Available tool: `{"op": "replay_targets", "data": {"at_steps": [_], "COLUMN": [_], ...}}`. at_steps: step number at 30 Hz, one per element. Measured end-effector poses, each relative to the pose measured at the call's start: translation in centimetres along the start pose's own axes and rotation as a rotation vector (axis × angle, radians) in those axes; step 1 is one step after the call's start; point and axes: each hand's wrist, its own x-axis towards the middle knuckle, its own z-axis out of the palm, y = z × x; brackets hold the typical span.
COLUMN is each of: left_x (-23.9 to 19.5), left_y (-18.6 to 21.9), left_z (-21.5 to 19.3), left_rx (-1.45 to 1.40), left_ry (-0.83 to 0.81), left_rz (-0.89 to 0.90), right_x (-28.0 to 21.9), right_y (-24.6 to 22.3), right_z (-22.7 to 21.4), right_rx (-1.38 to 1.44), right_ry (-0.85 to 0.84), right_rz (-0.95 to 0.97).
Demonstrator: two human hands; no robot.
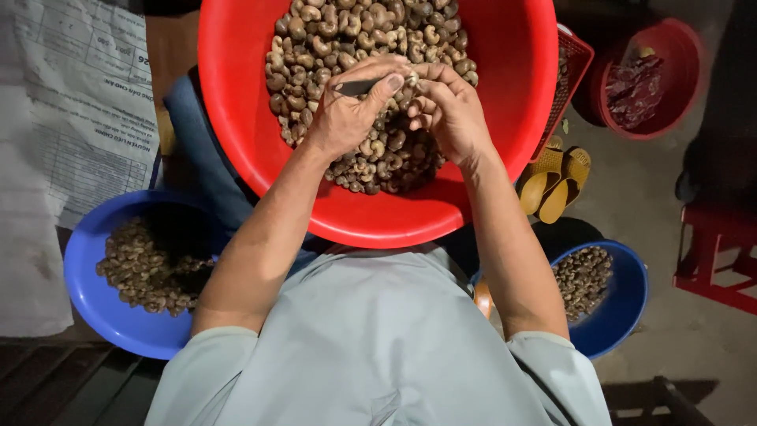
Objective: The person sits and uses a small knife to peel the outer skin off cashew nuts. They pick up nuts from a large red basin, peel them, and place the processed nuts into a smaller blue basin. The person occasionally transfers a batch of processed nuts from the blue basin into a red basket.
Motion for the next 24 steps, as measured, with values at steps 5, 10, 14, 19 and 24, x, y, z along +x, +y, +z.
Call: {"op": "replay_targets", "data": {"at_steps": [5, 10, 14, 19, 24], "left_x": [-0.03, -0.06, -0.08, -0.12, -0.01], "left_y": [-0.55, -0.17, -0.18, -0.25, -0.23], "left_z": [-0.02, -0.28, 0.14, -0.15, -0.15], "left_rx": [-0.011, -0.075, -0.077, -0.073, -0.120], "left_ry": [-0.003, -0.012, -0.012, 0.013, 0.001], "left_rz": [-0.005, -0.064, -0.046, -0.041, -0.019], "right_x": [0.07, -0.29, -0.13, 0.10, 0.04], "right_y": [0.30, 0.02, 0.25, 0.43, 0.48], "right_z": [-0.23, 0.26, 0.08, -0.01, 0.07], "right_rx": [0.061, 0.006, 0.029, 0.021, 0.021], "right_ry": [-0.064, -0.061, -0.042, -0.038, -0.040], "right_rz": [-0.003, -0.038, -0.053, -0.069, -0.064]}}
